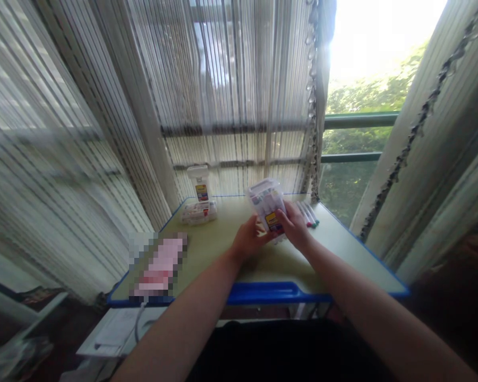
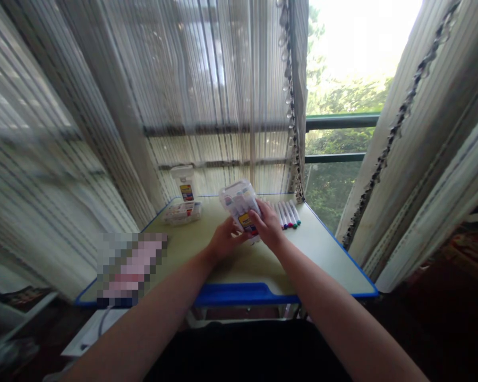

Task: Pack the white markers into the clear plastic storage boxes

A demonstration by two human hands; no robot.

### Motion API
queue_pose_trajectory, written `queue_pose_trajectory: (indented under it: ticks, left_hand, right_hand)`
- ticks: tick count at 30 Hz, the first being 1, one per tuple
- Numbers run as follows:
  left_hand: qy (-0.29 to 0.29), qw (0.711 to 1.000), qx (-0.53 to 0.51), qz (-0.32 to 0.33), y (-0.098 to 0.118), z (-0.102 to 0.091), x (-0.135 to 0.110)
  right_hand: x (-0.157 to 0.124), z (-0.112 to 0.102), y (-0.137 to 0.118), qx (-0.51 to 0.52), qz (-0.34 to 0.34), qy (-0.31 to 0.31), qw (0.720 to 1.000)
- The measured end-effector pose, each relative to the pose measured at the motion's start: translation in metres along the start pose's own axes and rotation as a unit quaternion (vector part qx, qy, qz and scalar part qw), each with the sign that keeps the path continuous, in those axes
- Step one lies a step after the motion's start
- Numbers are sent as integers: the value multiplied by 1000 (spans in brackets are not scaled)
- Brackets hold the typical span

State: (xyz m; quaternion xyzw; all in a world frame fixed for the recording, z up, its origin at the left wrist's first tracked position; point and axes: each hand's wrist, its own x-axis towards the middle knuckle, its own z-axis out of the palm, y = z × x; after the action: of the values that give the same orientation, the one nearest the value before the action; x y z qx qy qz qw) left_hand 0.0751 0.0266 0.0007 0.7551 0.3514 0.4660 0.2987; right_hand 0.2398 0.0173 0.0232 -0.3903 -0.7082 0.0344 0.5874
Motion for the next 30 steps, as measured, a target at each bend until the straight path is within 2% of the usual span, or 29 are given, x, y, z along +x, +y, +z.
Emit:
queue_pose_trajectory:
  ticks: [2,5,7,10,14,18,21,23,26,30]
  left_hand:
    - [-19,1000,-2,1,-1,2,-2]
    - [6,1000,-1,-13,0,2,-4]
    - [29,999,8,-24,3,-1,-5]
    - [31,999,-12,-29,13,-12,-6]
    - [60,998,-24,-15,30,-48,-5]
    - [64,997,-14,-28,32,-106,-3]
    - [86,995,-15,-43,21,-153,-1]
    - [112,990,-28,-77,10,-181,2]
    - [143,981,-55,-122,-8,-218,13]
    - [137,981,0,-133,-30,-258,36]
  right_hand:
    - [0,3,-1,90,29,-26,995]
    - [1,5,3,214,75,-90,970]
    - [1,5,6,267,103,-125,950]
    - [-1,5,7,313,145,-151,926]
    - [-7,10,-4,306,180,-204,912]
    - [-1,30,-17,252,209,-244,913]
    - [22,56,-26,232,201,-237,922]
    - [46,82,-30,209,198,-228,930]
    - [85,130,-30,171,233,-219,932]
    - [124,200,-15,104,230,-164,954]
